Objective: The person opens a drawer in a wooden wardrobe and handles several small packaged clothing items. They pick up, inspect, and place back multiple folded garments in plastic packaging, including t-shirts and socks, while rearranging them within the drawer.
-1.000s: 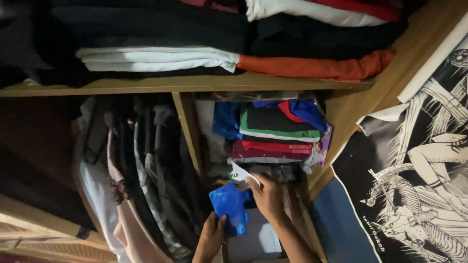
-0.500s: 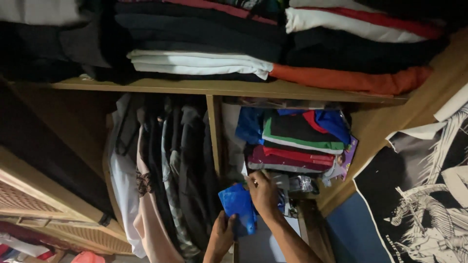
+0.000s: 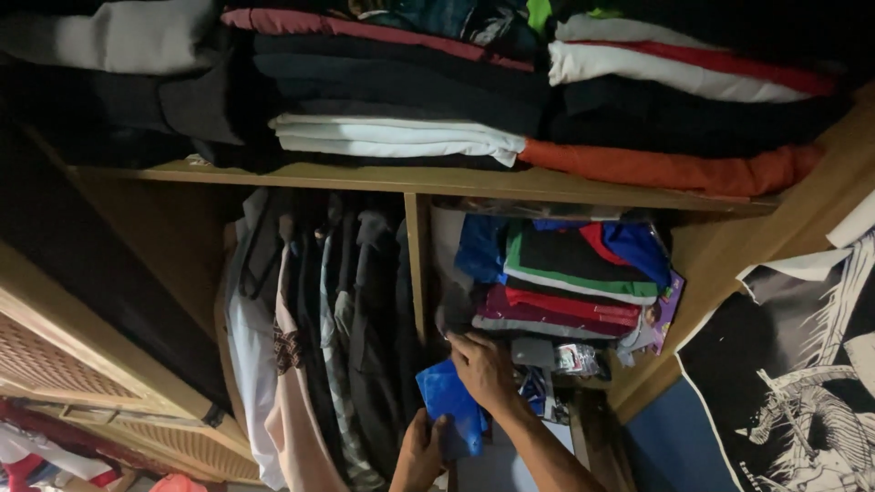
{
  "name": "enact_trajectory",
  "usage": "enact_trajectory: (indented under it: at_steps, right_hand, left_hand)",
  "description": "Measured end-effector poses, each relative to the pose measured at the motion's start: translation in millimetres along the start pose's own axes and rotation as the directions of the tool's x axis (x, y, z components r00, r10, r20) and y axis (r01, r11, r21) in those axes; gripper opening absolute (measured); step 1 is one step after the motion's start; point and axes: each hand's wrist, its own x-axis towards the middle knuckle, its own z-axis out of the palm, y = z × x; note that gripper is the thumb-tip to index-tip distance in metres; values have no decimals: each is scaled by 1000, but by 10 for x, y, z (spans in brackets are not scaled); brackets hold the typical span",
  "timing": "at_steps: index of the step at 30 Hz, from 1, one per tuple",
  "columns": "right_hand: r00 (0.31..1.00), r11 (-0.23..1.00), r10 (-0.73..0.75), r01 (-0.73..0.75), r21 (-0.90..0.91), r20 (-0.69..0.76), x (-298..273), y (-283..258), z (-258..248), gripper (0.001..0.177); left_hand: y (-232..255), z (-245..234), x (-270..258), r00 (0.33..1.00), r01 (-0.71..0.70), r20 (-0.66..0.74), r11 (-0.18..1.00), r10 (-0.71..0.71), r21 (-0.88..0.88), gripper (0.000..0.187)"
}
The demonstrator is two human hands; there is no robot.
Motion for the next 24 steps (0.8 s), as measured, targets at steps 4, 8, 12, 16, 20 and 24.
enact_trajectory:
  at_steps: [4, 8, 12, 16, 20, 24]
  right_hand:
    - [997, 998, 58, -58, -10, 47, 42, 52, 71, 9]
    - [985, 985, 164, -160, -67, 50, 114, 101, 153, 21]
    - [916, 941, 339, -331, -73, 215, 96, 222, 370, 26]
    - [945, 959, 269, -245, -142, 185, 47, 275, 491, 32]
    - [945, 947, 321, -319, -44, 56, 172, 59, 463, 30]
    - [959, 940, 284, -283, -191, -21, 38, 172, 678, 27]
  left_hand:
    - [71, 7, -45, 999, 47, 3, 998, -47, -36, 32]
    - [102, -13, -66, 999, 30, 14, 998, -30, -53, 37]
    - [70, -25, -35, 1000, 10, -1, 997, -10, -76, 30]
    - [25, -38, -16, 996, 86, 20, 994, -85, -64, 34]
    - [-298, 106, 237, 996, -89, -39, 989, 85, -115, 35]
    - [-365, 137, 274, 989, -123, -103, 975, 105, -185, 26]
